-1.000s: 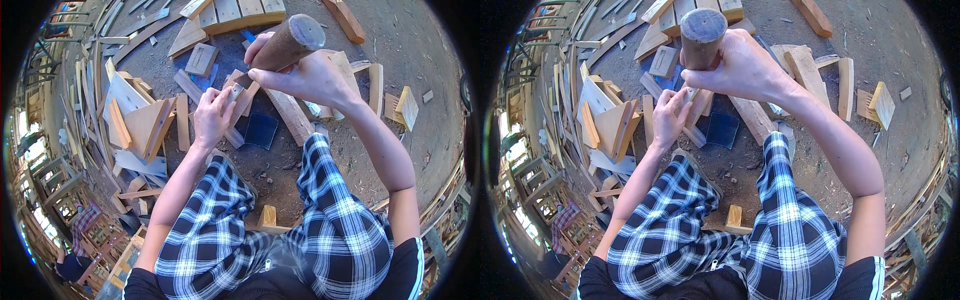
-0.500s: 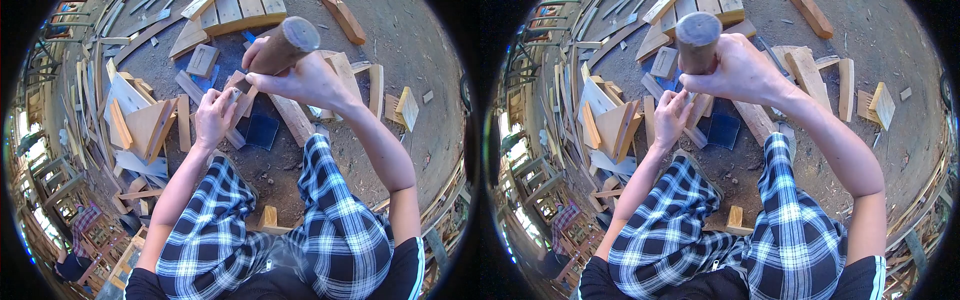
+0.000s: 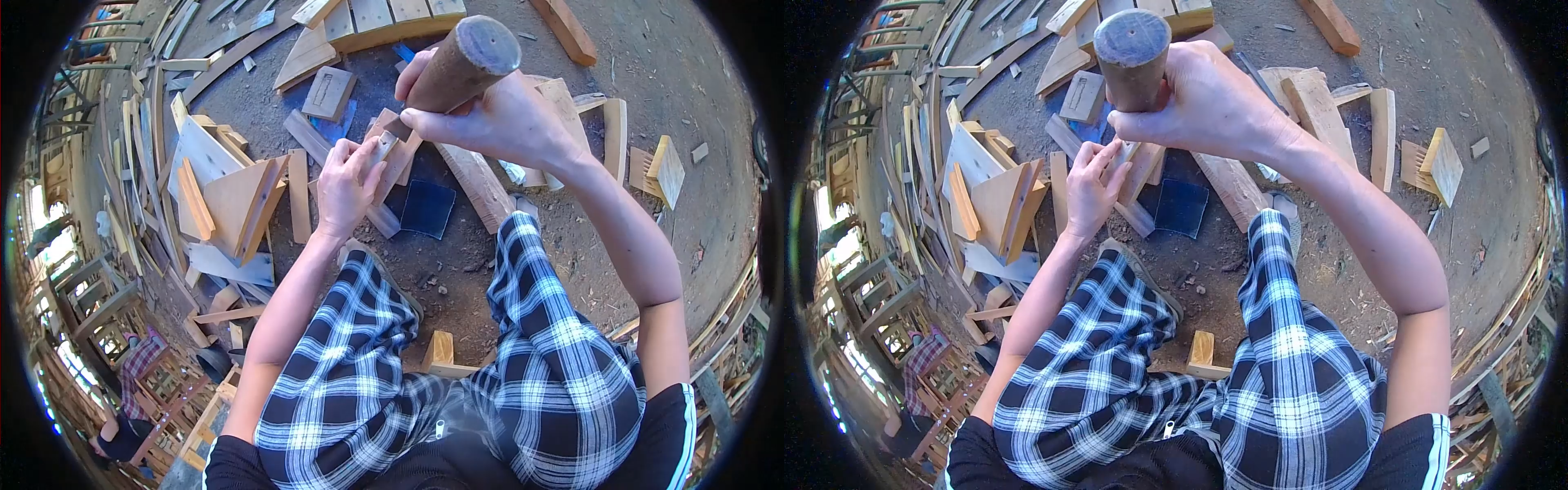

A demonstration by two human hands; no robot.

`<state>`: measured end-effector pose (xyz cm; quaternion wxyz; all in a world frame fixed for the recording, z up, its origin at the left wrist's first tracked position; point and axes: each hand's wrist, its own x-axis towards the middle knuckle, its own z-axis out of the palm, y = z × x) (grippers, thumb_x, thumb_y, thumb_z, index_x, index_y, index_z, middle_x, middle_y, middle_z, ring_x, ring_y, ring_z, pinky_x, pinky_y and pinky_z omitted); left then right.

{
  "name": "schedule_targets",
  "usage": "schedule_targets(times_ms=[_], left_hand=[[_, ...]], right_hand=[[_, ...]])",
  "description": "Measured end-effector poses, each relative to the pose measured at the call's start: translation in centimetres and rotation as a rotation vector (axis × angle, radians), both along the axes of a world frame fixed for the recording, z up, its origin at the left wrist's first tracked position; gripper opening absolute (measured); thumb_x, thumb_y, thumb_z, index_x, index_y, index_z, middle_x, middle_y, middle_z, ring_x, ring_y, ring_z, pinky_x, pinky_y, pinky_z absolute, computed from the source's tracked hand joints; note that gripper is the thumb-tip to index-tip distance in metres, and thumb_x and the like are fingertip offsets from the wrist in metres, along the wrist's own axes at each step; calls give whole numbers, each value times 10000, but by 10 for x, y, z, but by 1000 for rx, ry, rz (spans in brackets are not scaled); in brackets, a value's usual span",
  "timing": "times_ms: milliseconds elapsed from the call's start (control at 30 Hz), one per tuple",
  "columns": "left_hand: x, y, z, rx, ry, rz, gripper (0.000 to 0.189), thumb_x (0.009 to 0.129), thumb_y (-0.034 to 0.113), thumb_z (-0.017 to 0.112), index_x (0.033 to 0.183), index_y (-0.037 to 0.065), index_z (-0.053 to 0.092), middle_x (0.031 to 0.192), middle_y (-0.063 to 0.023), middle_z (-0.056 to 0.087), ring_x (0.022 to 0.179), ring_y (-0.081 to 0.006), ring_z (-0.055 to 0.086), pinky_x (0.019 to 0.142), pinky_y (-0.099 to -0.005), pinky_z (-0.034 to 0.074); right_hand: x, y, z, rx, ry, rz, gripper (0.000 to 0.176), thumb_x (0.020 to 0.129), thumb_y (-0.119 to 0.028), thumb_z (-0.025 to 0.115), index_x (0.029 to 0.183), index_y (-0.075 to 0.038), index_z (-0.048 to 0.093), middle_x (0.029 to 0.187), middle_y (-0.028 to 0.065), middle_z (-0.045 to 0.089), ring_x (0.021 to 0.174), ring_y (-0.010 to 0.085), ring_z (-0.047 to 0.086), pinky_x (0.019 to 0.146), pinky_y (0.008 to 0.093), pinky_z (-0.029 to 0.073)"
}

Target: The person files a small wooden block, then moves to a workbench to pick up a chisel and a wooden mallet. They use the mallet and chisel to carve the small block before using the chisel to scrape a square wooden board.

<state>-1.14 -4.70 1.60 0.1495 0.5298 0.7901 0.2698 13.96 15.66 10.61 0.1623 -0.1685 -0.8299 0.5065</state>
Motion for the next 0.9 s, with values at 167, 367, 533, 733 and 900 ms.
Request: schedule_targets(times_ms=[167,367,533,733,900], left_hand=[[-1,0,-2,14,2,-1,363,799,110,725,1154,60,669,917,-88,571,834,-262,610,739,-369,512],[0,1,1,-21,2,8,365,798,118,729,1153,64,668,916,-86,570,833,-261,611,740,-370,512],[0,0,1,-17,-6,11,353,798,119,728,1142,67,669,910,-88,569,826,-261,611,732,-370,511],[-1,1,0,-13,-44,15,341,800,118,724,1133,70,669,901,-92,569,821,-268,612,736,-373,510],[-2,1,2,-30,-38,14,351,805,131,726,1145,70,664,919,-94,568,827,-269,613,743,-367,512]], right_hand=[[-1,-1,-1,-13,66,8,385,795,-341,726,975,-3,683,784,116,697,700,176,680,703,314,571],[-1,0,-1,-20,32,-2,370,788,-330,734,956,-3,690,788,113,700,718,176,687,701,316,568],[1,-1,-1,-17,-9,3,348,787,-307,732,940,2,688,775,110,693,702,173,680,685,321,560],[0,-1,5,-26,51,11,311,788,-279,728,885,10,665,759,105,686,701,158,675,683,316,558],[-4,-3,8,-109,2,20,314,790,-286,725,899,2,667,776,103,693,736,189,686,717,332,558]])
